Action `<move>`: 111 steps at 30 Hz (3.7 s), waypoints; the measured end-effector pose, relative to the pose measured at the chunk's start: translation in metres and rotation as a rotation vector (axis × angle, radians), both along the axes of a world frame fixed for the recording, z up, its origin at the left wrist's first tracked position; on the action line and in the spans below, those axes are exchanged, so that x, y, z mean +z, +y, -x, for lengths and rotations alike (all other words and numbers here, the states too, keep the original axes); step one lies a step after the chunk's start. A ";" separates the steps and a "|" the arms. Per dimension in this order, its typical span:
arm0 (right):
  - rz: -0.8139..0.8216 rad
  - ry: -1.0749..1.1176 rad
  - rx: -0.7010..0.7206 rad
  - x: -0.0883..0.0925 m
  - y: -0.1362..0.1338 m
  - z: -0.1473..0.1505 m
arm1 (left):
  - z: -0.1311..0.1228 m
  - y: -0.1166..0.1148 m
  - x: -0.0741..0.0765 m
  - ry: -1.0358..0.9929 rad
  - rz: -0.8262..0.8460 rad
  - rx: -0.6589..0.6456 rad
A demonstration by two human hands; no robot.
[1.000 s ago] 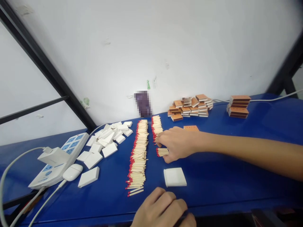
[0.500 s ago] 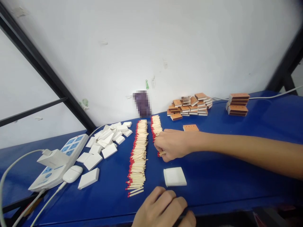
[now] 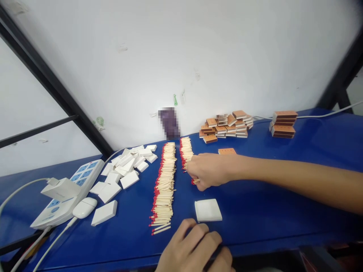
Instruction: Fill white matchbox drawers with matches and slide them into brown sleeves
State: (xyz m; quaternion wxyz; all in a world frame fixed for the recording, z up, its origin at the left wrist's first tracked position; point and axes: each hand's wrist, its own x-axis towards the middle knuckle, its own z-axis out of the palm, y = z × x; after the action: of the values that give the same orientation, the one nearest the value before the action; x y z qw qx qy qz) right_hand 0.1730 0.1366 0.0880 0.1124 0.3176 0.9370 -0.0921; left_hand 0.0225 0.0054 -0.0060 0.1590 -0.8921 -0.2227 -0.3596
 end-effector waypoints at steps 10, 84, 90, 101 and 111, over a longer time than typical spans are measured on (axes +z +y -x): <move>-0.021 -0.005 0.000 -0.003 0.002 0.000 | -0.003 0.003 -0.001 0.002 -0.025 -0.003; 0.170 0.203 0.045 0.012 -0.027 -0.011 | 0.001 -0.001 -0.010 0.113 0.069 0.140; 0.182 0.194 -0.008 0.007 -0.029 -0.006 | 0.001 0.000 -0.009 0.102 0.063 0.141; 0.159 0.112 0.083 0.020 -0.025 -0.015 | 0.002 0.000 -0.009 0.119 0.076 0.124; 0.083 -0.094 0.150 0.023 -0.019 -0.024 | -0.001 -0.005 0.000 -0.068 0.128 0.193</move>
State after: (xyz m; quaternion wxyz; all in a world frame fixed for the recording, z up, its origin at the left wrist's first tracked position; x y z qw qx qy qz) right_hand 0.1966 0.1174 0.1114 0.1761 0.2455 0.9472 -0.1072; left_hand 0.0232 0.0007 -0.0059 0.1279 -0.8621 -0.3352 -0.3579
